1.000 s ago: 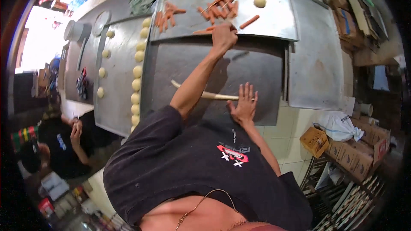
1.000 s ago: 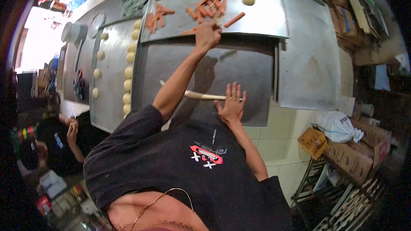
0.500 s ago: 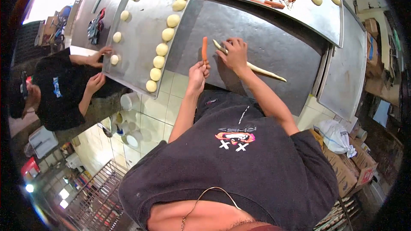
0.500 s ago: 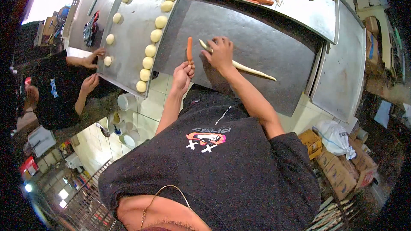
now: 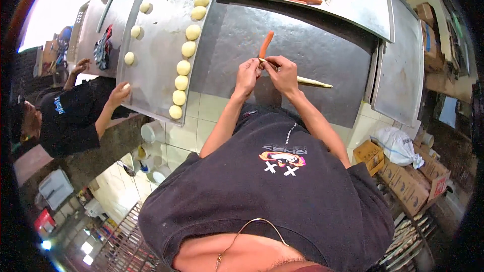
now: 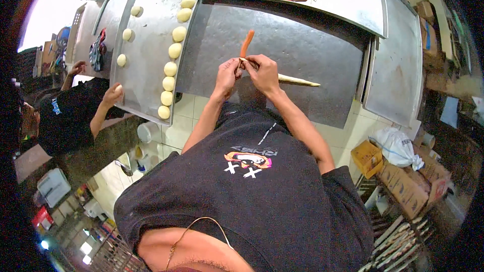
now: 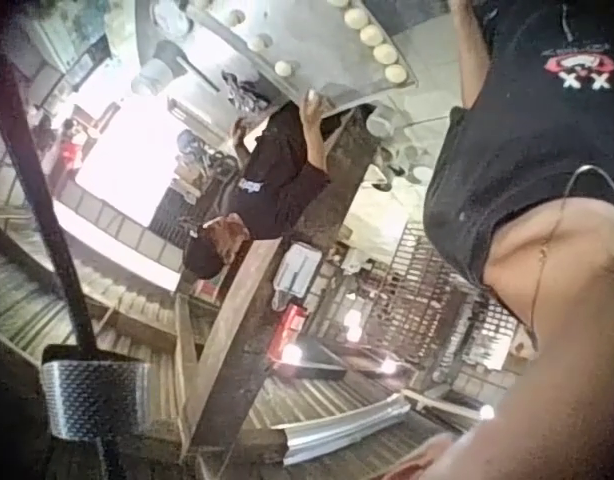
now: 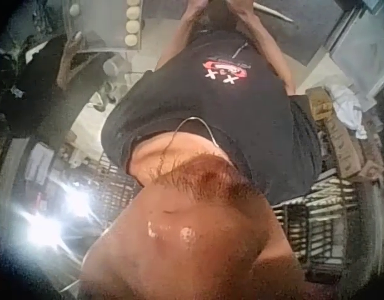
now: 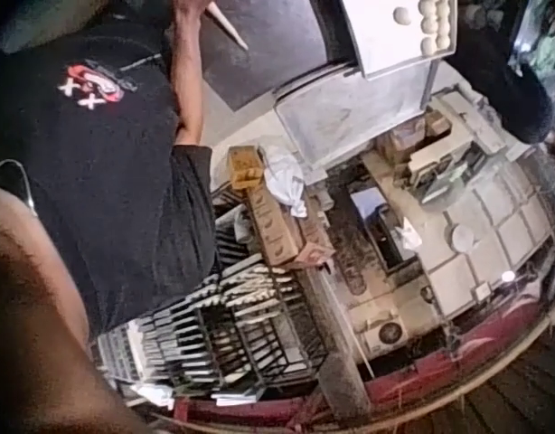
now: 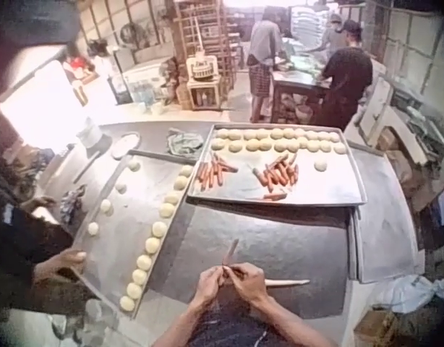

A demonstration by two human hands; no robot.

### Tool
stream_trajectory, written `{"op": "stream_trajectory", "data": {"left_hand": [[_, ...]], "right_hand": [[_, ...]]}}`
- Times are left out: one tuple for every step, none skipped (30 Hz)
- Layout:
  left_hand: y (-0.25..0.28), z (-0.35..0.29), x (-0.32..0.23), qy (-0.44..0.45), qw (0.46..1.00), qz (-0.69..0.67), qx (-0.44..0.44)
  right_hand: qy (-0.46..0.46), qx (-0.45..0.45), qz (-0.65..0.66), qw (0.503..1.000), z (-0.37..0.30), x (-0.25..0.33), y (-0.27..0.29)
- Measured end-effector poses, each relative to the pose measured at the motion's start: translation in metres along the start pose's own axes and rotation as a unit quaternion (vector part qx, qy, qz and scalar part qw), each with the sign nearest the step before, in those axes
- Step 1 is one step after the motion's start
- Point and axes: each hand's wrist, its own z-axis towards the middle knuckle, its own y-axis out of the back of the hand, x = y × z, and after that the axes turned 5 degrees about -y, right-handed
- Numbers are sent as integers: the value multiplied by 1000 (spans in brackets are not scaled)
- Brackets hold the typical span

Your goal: Rolling out dough and wrapping it around sausages to prepare sausage rolls on a bakery workbench.

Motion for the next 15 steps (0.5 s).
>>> {"op": "stream_trajectory", "data": {"left_hand": [[-1, 3, 2, 2, 1000, 3, 7], [0, 5, 7, -9, 998, 59, 12], [1, 8, 10, -19, 993, 115, 15], [1, 11, 14, -18, 993, 116, 18], [1, 13, 19, -49, 987, 155, 0], [-5, 13, 15, -80, 978, 194, -14], [-9, 12, 11, -80, 977, 196, -10], [-13, 9, 7, -87, 970, 226, -27], [-15, 5, 0, -95, 961, 256, -47], [-11, 3, -2, -95, 960, 259, -47], [-8, 4, -6, -94, 963, 251, -21], [-5, 4, -9, -93, 966, 243, 6], [-7, 0, -17, -92, 966, 242, 10], [-7, -4, -25, -90, 965, 238, 63], [-14, -8, -35, -86, 961, 234, 120]], "right_hand": [[7, -19, -10, 1000, 0, -3, 1], [15, -38, -19, 999, 0, -6, 2], [13, -42, -19, 999, 0, -6, 4], [-11, -27, -8, 1000, -1, -5, 5], [-36, -11, 3, 999, -1, -4, 6], [-37, -16, 3, 999, -2, -7, 8], [11, -24, -1, 1000, -3, -13, 10], [59, -31, -6, 998, -5, -19, 12], [59, -34, -4, 998, -10, -29, 18], [76, -33, -113, 990, -18, -41, 28], [93, -35, -223, 970, -23, -54, 37], [91, -38, -224, 970, -25, -66, 46], [84, -8, -217, 973, -28, -78, 56], [76, 21, -210, 975, -28, -89, 60], [128, -26, -208, 969, -17, -100, 62]]}}
